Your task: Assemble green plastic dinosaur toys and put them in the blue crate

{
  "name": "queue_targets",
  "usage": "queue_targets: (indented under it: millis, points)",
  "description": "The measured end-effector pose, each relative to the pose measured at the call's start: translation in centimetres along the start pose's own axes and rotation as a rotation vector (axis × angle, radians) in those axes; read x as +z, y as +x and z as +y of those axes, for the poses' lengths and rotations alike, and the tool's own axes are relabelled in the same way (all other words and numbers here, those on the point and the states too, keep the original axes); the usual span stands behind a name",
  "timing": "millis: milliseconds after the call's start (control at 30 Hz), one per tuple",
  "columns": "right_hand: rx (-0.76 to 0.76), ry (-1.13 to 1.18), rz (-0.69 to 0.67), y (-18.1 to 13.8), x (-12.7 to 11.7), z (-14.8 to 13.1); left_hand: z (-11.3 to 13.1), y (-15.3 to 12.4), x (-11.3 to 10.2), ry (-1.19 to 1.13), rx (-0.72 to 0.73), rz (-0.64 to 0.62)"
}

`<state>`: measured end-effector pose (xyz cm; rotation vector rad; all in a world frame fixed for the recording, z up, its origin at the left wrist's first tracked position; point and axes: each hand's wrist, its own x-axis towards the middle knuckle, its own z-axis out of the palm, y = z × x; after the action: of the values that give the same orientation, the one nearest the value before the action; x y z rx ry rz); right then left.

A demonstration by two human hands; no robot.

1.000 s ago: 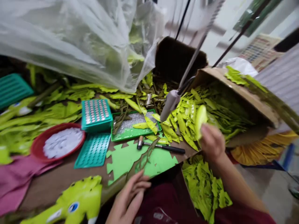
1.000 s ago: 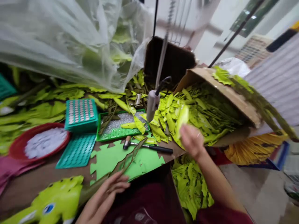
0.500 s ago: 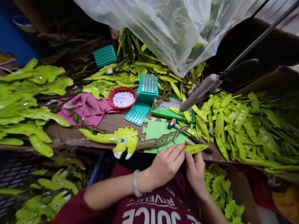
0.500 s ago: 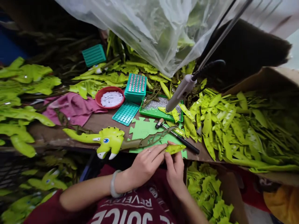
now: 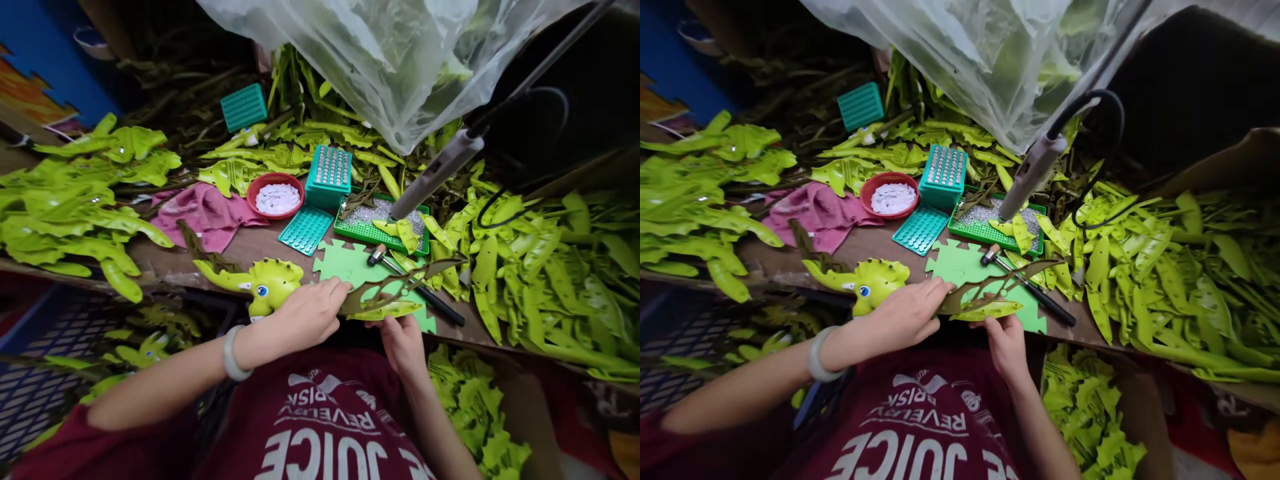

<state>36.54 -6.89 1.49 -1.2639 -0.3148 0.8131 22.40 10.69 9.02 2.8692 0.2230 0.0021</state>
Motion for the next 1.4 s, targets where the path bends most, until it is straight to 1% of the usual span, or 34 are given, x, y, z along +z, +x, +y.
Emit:
queue_targets:
  millis: [67,167,267,333,400,500,633,700,767,867,933,1033,1100,1200,1233,1267,1367,1400]
  points:
    - [-0.027,0.027,-0.078,0.5,0.7,0.4,0.2,-0.3,-0.8,-0.037,0.045,-0.039]
    - [-0.058,-0.012,-0.148,1.2,-0.1,0.4,0.2,-0.3,-2.0,-0.086,0.061,-0.112]
    - [-0.051,-0.064,-0.208,1.7,-1.1,0.2,0.1,-0.1,-2.5,-0.090,0.047,-0.100]
    - [-0.036,-0.057,-0.236,1.7,-1.0,0.1,0.1,0.0,-2.4,-0.076,0.042,-0.077]
    - [-0.050,-0.017,-0.203,1.6,-0.2,0.1,0.2,0.2,-2.1,-0.067,0.038,-0.077]
    - [-0.089,0.021,-0.114,1.3,1.0,0.1,0.4,0.2,-1.8,-0.060,0.031,-0.098]
    - [-0.098,0.015,-0.061,0.8,1.4,0.1,0.4,0.0,-1.8,-0.051,0.023,-0.119]
    - [-0.080,-0.009,-0.058,0.3,1.5,-0.1,0.4,0.1,-1.7,-0.054,0.012,-0.117]
    - [-0.069,-0.054,-0.061,-0.3,1.8,-0.5,0.6,0.4,-1.6,-0.068,-0.030,-0.121]
    - [-0.094,-0.138,-0.051,-0.9,2.3,-1.5,0.8,1.1,-1.2,-0.105,-0.105,-0.134]
    - [-0.094,-0.190,-0.041,-0.9,2.5,-2.3,0.9,1.5,-1.1,-0.112,-0.119,-0.142]
    - [-0.019,-0.239,-0.047,-0.8,2.5,-3.5,1.0,1.9,-0.9,-0.079,-0.121,-0.186]
    - [-0.003,-0.309,0.013,-0.9,2.8,-4.0,1.1,2.1,-0.8,-0.045,-0.127,-0.218]
    - [-0.089,-0.401,0.186,-1.3,3.6,-4.2,1.1,2.3,-0.4,0.009,-0.100,-0.235]
    - [-0.097,-0.390,0.203,-1.3,3.7,-4.2,1.1,2.4,-0.3,0.027,-0.086,-0.233]
    - [-0.075,-0.354,0.195,-1.2,3.7,-4.1,1.0,2.4,-0.2,0.044,-0.072,-0.230]
    - [0.085,-0.215,0.114,-0.6,3.0,-3.6,1.0,2.5,0.0,0.083,-0.049,-0.227]
    - [0.116,-0.201,0.105,-0.4,2.7,-3.4,1.0,2.6,0.1,0.093,-0.043,-0.235]
